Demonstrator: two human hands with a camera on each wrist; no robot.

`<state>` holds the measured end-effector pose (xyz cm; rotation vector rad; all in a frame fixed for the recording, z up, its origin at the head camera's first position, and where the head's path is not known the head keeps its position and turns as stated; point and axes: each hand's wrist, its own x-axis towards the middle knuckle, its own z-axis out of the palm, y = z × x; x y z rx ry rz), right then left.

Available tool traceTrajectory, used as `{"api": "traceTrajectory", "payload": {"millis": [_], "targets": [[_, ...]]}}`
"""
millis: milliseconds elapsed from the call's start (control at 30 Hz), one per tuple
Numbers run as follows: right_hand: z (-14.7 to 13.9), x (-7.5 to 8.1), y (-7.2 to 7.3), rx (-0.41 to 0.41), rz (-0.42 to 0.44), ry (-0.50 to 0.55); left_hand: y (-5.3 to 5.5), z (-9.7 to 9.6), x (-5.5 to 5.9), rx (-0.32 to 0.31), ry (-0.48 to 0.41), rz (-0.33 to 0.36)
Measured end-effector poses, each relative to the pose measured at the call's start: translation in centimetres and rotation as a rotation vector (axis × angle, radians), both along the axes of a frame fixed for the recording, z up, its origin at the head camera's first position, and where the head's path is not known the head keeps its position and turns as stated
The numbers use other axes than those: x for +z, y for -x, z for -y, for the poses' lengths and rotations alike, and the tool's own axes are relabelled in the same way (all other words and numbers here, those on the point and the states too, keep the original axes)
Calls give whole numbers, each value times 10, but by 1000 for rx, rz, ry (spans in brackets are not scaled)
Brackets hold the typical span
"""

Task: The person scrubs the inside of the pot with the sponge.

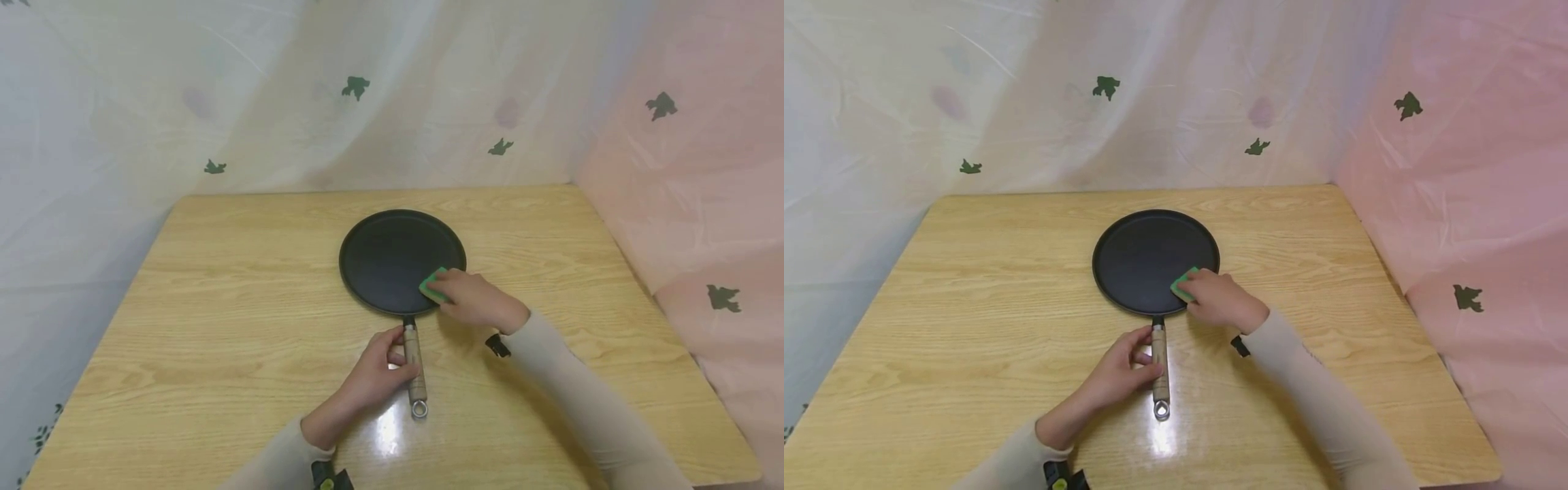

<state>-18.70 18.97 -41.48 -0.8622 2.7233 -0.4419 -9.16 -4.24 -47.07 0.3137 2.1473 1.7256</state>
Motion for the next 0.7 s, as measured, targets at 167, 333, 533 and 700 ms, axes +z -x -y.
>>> {"api": "traceTrajectory", "payload": {"millis": [167,333,533,700], "targets": [[4,0,-6,21,-2,6,0,0,-1,3,-2,-3],[9,-1,-11,29,-23,-2,0,-1,-1,6,-1,-11],[13,-3,-15,32,-36,12,0,0,-1,5,18,-21],[16,-2,-17,43,-31,25,1,0,-1,0,27,-29]]}}
